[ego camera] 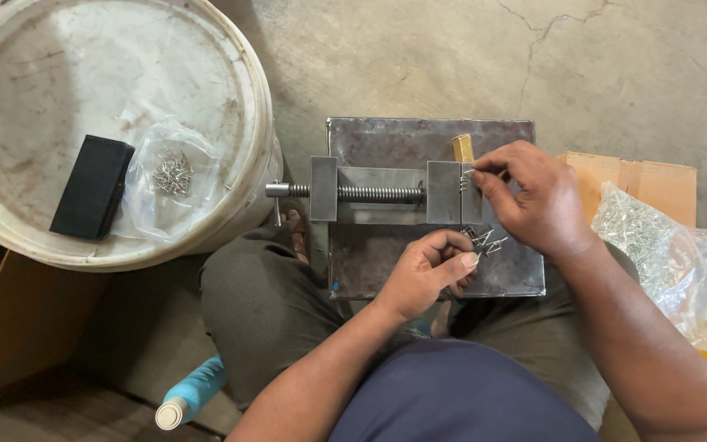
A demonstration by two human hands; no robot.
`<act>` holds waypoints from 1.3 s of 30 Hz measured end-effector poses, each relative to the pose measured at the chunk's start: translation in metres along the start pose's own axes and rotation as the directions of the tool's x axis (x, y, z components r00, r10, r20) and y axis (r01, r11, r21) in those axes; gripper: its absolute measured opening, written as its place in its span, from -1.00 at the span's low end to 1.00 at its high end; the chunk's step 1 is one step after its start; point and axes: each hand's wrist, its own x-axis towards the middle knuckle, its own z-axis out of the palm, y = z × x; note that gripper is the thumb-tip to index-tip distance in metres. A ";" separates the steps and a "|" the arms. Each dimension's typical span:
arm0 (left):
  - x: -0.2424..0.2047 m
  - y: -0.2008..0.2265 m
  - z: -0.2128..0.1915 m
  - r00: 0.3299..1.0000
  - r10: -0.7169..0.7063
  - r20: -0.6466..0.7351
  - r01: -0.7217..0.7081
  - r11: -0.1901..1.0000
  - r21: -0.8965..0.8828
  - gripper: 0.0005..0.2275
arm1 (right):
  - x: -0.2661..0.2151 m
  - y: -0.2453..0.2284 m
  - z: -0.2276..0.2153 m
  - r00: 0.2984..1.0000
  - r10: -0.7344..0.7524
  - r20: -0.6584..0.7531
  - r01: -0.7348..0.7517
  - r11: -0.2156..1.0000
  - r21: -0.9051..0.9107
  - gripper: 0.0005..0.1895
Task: The person sits on the floor and uses a bench vise to bend small metal pins. They pick up pins from a plastic bag, place them into the vise jaws, and bend them by hand before dropping them onto the workbench surface.
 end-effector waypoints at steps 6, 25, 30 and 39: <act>0.000 0.002 0.004 1.000 -0.017 0.002 0.017 1.000 0.014 -0.75 | 0.003 -0.005 -0.001 1.000 0.013 0.020 -0.013 1.000 0.023 -0.89; -0.002 0.002 0.013 0.971 0.155 -0.183 -0.114 0.969 0.218 -0.85 | -0.093 0.043 0.001 0.972 0.218 0.084 -0.213 0.975 -0.069 -0.86; -0.004 0.008 0.015 0.965 0.233 -0.123 -0.159 0.886 0.435 -0.85 | -0.082 0.048 -0.003 0.950 0.213 0.227 -0.188 0.974 -0.129 -0.82; -0.003 0.009 0.014 0.969 0.217 -0.116 -0.152 0.898 0.412 -0.87 | -0.081 0.046 0.005 0.941 0.288 0.178 -0.271 0.956 -0.114 -0.85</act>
